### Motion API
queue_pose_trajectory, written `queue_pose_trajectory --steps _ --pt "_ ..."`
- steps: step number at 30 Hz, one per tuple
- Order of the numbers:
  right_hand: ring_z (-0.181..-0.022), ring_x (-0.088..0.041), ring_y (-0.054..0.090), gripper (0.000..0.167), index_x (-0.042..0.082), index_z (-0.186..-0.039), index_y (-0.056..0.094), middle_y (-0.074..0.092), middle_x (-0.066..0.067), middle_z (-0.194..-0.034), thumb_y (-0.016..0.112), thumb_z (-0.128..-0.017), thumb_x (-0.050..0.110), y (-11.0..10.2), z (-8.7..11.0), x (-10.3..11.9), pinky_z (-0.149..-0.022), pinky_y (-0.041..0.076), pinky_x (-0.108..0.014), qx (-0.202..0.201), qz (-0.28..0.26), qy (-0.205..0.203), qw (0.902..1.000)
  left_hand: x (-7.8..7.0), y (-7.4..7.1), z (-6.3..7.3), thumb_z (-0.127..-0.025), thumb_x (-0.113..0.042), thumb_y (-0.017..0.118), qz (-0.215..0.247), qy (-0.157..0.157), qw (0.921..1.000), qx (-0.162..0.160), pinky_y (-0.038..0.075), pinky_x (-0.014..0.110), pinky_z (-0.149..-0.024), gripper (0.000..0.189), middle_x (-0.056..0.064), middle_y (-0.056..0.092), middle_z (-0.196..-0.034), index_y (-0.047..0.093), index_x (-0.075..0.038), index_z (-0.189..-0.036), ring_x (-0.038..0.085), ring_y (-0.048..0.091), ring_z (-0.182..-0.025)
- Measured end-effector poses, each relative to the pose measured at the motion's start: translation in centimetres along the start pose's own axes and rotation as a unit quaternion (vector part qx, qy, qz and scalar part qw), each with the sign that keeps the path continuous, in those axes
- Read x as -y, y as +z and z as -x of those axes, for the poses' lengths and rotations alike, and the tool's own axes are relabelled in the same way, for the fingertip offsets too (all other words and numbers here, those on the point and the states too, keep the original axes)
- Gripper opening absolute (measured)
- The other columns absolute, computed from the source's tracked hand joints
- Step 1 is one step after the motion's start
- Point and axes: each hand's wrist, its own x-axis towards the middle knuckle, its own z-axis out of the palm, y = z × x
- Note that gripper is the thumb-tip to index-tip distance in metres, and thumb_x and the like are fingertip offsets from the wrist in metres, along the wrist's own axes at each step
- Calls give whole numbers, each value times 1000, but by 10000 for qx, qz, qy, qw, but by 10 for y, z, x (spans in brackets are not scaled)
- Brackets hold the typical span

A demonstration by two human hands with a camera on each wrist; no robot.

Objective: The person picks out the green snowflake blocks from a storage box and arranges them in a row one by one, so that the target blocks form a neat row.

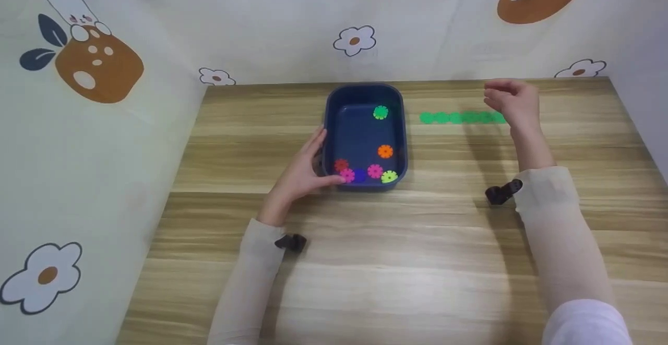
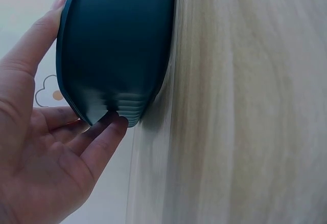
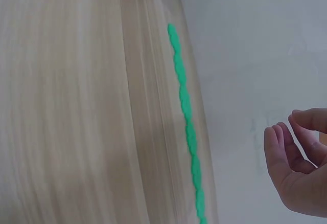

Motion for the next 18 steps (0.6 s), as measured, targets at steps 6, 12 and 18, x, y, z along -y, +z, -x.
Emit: queue_pose_trajectory --steps 6,12,18 --pt "-89 -7 66 25 -3 -115 66 64 1 -99 69 -92 7 18 3 2 -80 58 -13 173 119 -227 9995 1 0 0 -74 -39 88 2 55 10000 -36 24 47 -125 115 2 11 -170 18 -15 -161 26 23 -154" --pt "-83 -6 68 24 -6 -114 66 68 2 -95 66 -92 2 38 5 3 -78 58 -15 334 -48 -365 9988 1 1 0 -75 -38 88 -7 -41 10000 -32 24 47 -125 113 2 13 -169 18 -16 -161 26 24 -154" --pt "-80 -4 68 22 -6 -113 67 69 3 -90 65 -92 0 57 9 5 -78 59 -15 485 -116 -427 9978 0 1 0 -75 -37 87 -9 -70 10000 -25 23 48 -125 112 2 13 -169 18 -17 -161 26 24 -154"
